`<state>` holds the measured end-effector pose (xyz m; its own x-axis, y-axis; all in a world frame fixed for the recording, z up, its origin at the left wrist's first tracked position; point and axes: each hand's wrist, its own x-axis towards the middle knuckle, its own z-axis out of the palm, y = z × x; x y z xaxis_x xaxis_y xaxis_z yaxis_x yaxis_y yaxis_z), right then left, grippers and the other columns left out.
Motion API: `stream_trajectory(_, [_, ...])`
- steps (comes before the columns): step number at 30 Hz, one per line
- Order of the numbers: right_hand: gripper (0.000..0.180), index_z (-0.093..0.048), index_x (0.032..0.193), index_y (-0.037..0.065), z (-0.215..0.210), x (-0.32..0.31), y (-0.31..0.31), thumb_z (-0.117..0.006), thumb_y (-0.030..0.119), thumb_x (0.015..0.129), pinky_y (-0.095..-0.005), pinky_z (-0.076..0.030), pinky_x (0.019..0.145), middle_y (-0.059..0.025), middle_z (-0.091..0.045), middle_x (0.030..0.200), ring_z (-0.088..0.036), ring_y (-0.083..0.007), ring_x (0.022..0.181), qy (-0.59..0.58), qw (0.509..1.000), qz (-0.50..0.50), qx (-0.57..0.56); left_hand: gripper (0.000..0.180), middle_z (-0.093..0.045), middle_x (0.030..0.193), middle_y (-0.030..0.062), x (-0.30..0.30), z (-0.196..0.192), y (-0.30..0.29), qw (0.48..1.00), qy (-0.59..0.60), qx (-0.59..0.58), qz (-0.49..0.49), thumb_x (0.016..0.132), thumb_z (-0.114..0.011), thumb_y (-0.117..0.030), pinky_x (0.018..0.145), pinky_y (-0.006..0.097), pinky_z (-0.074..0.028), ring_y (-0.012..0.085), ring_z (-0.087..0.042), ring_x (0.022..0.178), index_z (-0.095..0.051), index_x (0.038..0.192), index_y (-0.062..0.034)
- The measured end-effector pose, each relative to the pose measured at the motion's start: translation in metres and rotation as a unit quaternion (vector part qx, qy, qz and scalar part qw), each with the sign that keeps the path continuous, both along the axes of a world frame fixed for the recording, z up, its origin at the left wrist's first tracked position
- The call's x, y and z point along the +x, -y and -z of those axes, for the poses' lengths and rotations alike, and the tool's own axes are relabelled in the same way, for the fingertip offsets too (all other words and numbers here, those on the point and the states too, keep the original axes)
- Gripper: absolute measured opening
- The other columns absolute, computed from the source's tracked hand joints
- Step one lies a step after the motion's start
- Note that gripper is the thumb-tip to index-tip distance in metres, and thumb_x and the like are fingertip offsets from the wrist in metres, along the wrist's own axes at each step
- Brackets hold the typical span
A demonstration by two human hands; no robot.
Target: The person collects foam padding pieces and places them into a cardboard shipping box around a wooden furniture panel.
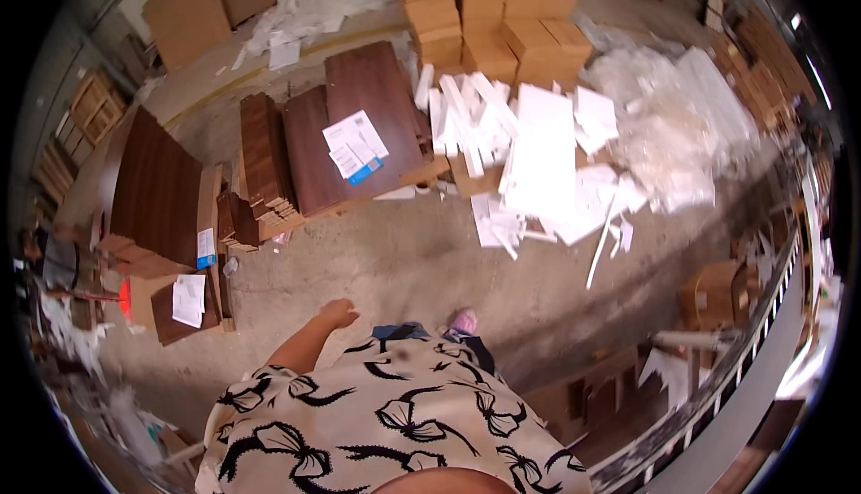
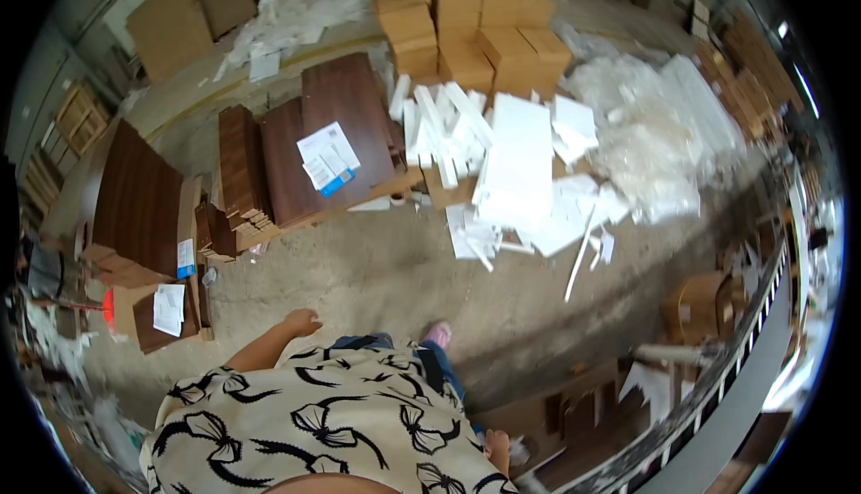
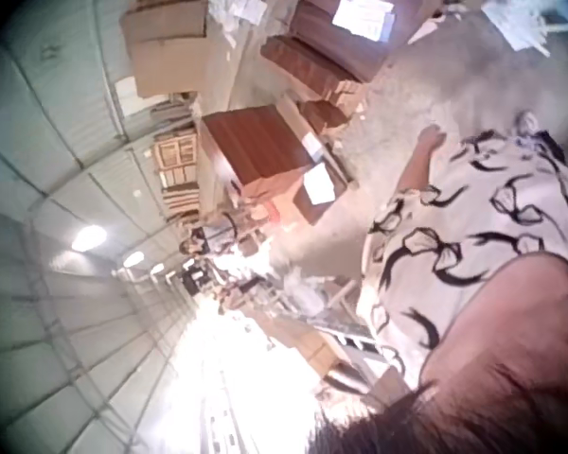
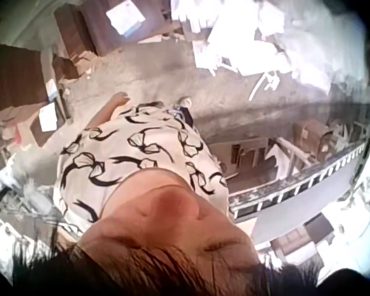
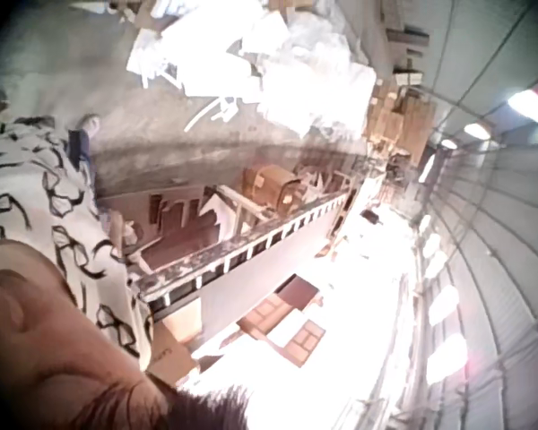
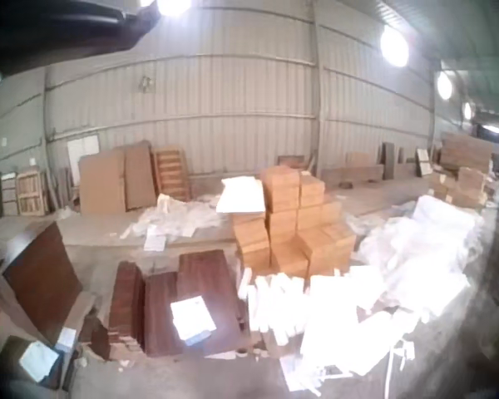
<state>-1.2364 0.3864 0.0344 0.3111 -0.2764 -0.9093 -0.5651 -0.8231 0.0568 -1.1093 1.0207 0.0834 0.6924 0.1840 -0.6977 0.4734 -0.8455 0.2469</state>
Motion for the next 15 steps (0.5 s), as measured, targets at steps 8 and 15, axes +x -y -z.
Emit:
stream_trajectory(8, [0.039,-0.055,0.112,-0.003,0.040,0.388,0.068,-0.052,0.025,0.085,-0.0416,-0.045,0.088,-0.0246,-0.059,0.106,-0.056,-0.0391,0.101,0.354,0.893,-0.278,0.012,0.054,-0.064,0.103,0.0167,0.089,-0.022,0.042,0.983,0.008,-0.099,-0.155,0.071,-0.063,-0.046,0.086,0.036,-0.046,0.0304,-0.060,0.099,-0.063,0.109,-0.0072])
stream_trajectory(15, [0.047,-0.047,0.119,-0.002,-0.064,0.585,-0.192,-0.053,0.032,0.087,-0.0374,-0.052,0.064,-0.0189,-0.061,0.099,-0.062,-0.0286,0.080,0.285,0.908,0.191,0.240,0.059,-0.064,0.102,0.0155,0.157,-0.009,-0.032,0.968,0.037,-0.086,-0.231,0.075,-0.063,-0.040,0.088,0.036,-0.045,0.0309,-0.060,0.097,-0.052,0.122,-0.0063])
